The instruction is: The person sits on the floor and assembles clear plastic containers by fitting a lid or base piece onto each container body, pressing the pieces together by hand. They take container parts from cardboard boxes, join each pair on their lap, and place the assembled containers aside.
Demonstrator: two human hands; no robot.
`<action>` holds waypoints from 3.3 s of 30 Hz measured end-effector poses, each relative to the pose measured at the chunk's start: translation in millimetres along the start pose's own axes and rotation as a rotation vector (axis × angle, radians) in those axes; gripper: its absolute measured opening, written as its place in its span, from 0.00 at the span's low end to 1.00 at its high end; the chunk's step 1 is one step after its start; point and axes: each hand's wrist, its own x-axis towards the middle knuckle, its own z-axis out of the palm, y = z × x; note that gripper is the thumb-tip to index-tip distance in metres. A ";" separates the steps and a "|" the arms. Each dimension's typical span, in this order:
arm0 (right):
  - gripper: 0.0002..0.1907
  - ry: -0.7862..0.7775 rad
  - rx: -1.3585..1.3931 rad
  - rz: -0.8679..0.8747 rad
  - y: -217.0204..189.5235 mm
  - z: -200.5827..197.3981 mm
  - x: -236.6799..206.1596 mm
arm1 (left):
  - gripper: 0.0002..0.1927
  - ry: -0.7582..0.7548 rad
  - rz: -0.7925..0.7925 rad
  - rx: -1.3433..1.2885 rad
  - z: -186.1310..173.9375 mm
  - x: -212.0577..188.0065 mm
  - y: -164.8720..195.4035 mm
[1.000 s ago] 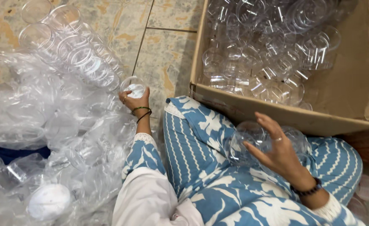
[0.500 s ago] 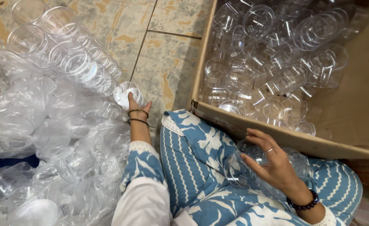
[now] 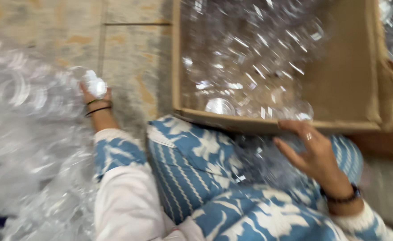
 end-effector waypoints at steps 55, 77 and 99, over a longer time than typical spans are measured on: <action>0.40 -0.367 -0.382 0.077 77.1 32.4 -110.5 | 0.61 -0.732 0.675 1.205 134.5 -395.0 -184.9; 0.49 -0.155 0.402 0.080 7.3 -28.5 -85.6 | 0.59 -1.240 0.840 1.391 182.7 -454.7 -202.1; 0.43 -0.078 0.573 0.098 11.0 -20.4 -115.5 | 0.63 -1.285 0.602 1.442 186.4 -468.5 -198.2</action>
